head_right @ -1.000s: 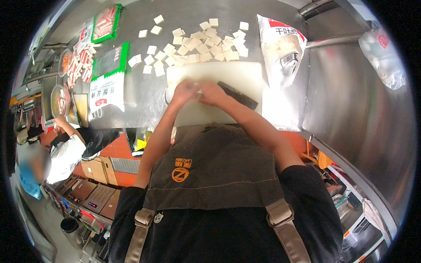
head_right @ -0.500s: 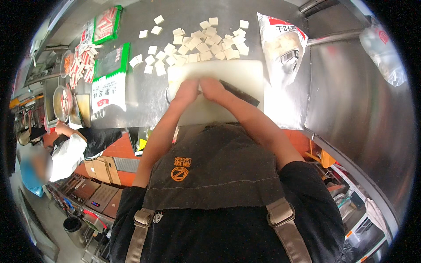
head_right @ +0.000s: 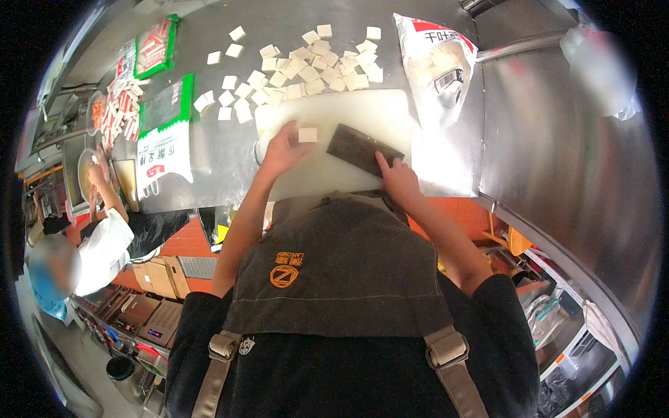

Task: The person repeatedly cuts blocks of tofu into small cubes using a cleaver on a cutting board. They gather the cut pieces and transfer them into a plastic bag. Another person is visible in the background handling packaged food items.

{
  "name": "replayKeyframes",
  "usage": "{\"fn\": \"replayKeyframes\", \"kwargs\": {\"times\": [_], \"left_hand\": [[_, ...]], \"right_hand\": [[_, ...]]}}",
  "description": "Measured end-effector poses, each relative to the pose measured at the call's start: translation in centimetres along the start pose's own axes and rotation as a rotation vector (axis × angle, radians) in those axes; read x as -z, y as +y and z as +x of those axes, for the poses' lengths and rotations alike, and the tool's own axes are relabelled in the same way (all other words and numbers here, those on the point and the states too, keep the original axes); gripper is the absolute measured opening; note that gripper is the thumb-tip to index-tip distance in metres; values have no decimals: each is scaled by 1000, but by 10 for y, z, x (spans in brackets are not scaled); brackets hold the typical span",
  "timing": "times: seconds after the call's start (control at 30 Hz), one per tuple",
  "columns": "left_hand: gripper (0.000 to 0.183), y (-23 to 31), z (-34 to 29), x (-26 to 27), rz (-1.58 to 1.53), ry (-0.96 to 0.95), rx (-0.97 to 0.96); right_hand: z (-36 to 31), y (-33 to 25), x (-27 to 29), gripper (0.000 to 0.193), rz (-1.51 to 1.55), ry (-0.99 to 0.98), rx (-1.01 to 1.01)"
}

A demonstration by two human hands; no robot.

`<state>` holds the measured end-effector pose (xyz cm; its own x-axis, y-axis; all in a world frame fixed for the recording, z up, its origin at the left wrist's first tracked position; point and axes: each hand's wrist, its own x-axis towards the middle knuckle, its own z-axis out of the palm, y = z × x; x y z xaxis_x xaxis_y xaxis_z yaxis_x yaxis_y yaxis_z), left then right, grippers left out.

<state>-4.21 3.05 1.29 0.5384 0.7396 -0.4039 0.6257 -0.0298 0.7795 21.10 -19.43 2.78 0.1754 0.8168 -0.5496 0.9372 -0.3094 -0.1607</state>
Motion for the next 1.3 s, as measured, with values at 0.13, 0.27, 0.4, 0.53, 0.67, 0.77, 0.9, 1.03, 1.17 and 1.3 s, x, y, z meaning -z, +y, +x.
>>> {"fn": "replayKeyframes", "kwargs": {"times": [0.13, 0.27, 0.4, 0.53, 0.67, 0.77, 0.9, 1.03, 1.17, 1.3], "left_hand": [[78, -28, -1, -15, -248, 13, -14], [70, -42, -1, -28, -265, 127, -85], [47, -43, -2, -39, -352, 295, -41], [34, -47, -2, -47, -515, 329, -31], [34, -54, 1, -53, -493, 338, 39], [35, -42, -3, -56, -436, 398, 14], [36, -33, -5, -50, -425, 378, 67], [36, -26, -8, -48, -396, 383, 84], [35, -31, -5, -53, -352, 430, 65], [34, -28, -5, -54, -351, 434, 67]], "right_hand": [[-8, 20, -40, 80, 57, 246, 55], [-24, 16, -22, 67, 246, 328, 48], [-34, 12, 3, 30, 454, 403, 134], [-19, -40, 51, 8, 518, 429, 224], [8, -84, 63, 14, 433, 432, 321], [19, -92, 59, 12, 356, 326, 279], [22, -92, 53, 11, 309, 323, 297], [21, -88, 52, 10, 278, 308, 312], [23, -89, 52, 9, 290, 294, 312], [28, -87, 50, 9, 247, 258, 308]]}}
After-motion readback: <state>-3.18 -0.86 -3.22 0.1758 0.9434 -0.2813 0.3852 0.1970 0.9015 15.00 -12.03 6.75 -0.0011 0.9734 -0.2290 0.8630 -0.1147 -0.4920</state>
